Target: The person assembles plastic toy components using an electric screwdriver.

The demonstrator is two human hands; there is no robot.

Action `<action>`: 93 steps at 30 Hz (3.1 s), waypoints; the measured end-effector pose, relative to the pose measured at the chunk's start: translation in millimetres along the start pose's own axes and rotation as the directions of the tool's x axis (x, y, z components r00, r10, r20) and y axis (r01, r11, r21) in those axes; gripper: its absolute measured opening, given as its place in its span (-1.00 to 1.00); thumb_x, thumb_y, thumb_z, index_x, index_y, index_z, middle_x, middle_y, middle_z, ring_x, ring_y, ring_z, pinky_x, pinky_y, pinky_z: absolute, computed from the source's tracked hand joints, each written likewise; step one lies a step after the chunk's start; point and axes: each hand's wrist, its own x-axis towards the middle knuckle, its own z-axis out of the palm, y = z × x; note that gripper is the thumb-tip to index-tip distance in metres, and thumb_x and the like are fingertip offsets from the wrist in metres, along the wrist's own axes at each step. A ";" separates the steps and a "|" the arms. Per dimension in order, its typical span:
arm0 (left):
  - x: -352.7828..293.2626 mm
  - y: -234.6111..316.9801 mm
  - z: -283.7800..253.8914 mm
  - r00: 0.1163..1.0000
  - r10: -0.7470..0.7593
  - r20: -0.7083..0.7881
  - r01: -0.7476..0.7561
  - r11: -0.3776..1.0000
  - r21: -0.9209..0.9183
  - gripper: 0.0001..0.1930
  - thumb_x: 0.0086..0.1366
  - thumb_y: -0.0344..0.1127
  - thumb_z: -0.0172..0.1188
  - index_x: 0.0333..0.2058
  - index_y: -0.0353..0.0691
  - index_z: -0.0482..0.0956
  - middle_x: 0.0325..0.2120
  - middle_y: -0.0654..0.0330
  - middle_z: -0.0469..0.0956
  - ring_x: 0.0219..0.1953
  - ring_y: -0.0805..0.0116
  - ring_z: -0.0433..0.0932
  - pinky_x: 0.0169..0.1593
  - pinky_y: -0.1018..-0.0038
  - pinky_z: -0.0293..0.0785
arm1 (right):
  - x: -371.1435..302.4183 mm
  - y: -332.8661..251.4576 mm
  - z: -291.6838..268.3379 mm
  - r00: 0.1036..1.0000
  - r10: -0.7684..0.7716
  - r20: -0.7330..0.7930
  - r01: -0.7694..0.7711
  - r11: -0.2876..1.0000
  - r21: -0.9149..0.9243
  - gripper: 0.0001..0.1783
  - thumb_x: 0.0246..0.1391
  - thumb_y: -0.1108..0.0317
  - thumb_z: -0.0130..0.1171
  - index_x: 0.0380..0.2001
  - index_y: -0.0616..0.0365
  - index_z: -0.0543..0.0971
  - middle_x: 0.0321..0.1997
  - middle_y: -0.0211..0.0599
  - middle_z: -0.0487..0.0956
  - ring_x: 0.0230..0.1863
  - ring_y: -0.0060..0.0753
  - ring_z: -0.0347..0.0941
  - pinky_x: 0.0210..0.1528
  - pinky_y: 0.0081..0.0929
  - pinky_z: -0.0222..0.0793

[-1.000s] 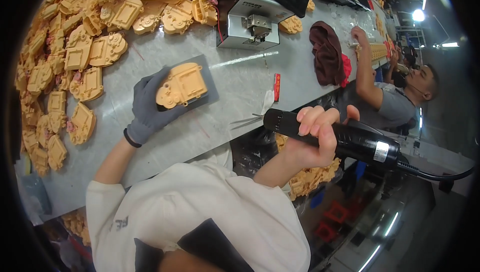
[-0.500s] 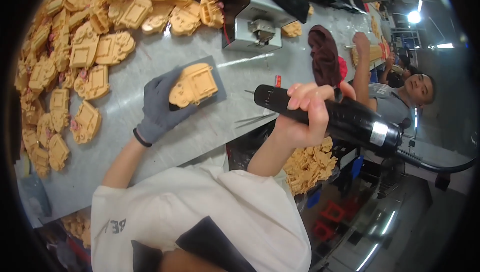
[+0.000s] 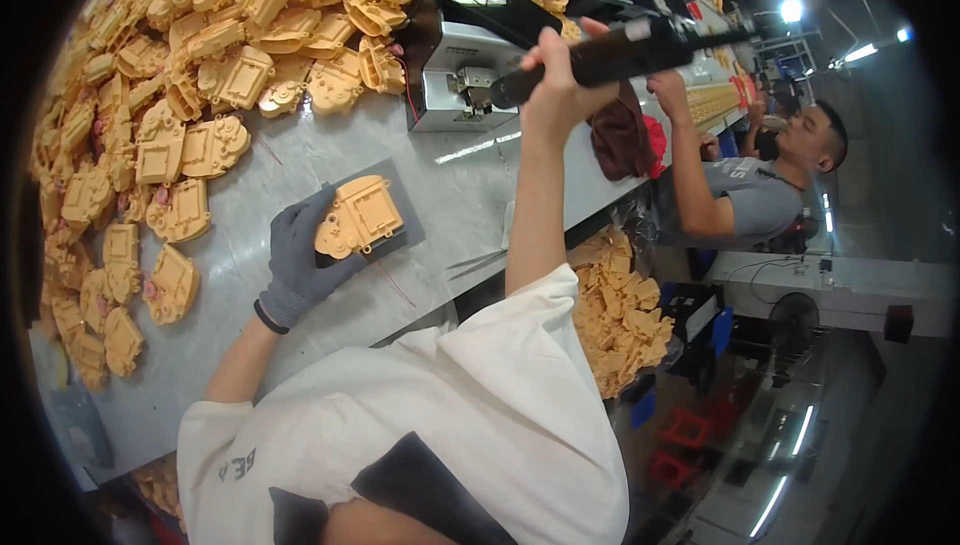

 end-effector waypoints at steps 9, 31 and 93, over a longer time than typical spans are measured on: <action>-2.7 0.3 8.8 0.999 -0.047 0.002 0.047 0.998 0.045 -0.18 -0.21 -0.05 0.38 0.07 -0.20 0.30 -0.15 0.09 0.45 -0.13 0.12 0.36 0.00 0.30 0.23 | 6.7 34.1 -4.4 0.993 -0.026 0.116 0.034 0.997 -0.068 -0.69 -0.21 0.65 0.11 -0.29 0.34 0.35 -0.75 -0.30 0.40 -0.76 -0.48 0.32 -0.62 -0.57 0.27; 4.3 -3.0 8.0 0.992 -0.102 -0.080 0.106 0.993 0.046 -0.21 -0.14 -0.07 0.34 0.08 -0.25 0.28 -0.06 0.07 0.43 -0.06 0.17 0.39 0.07 0.32 0.19 | -2.9 27.8 6.3 0.978 0.009 0.211 0.026 0.986 -0.162 -0.75 -0.22 0.65 0.06 -0.35 0.33 0.36 -0.75 -0.36 0.38 -0.76 -0.53 0.30 -0.62 -0.60 0.21; -0.2 -3.8 -1.9 0.998 -0.060 -0.009 0.060 0.997 0.047 -0.18 -0.17 -0.08 0.36 0.09 -0.27 0.26 -0.09 0.06 0.43 -0.03 0.12 0.36 0.22 0.18 0.04 | 5.1 37.0 1.3 0.993 0.047 0.110 -0.039 0.996 -0.080 -0.67 -0.25 0.69 0.07 -0.29 0.34 0.35 -0.71 -0.23 0.40 -0.75 -0.41 0.33 -0.60 -0.50 0.29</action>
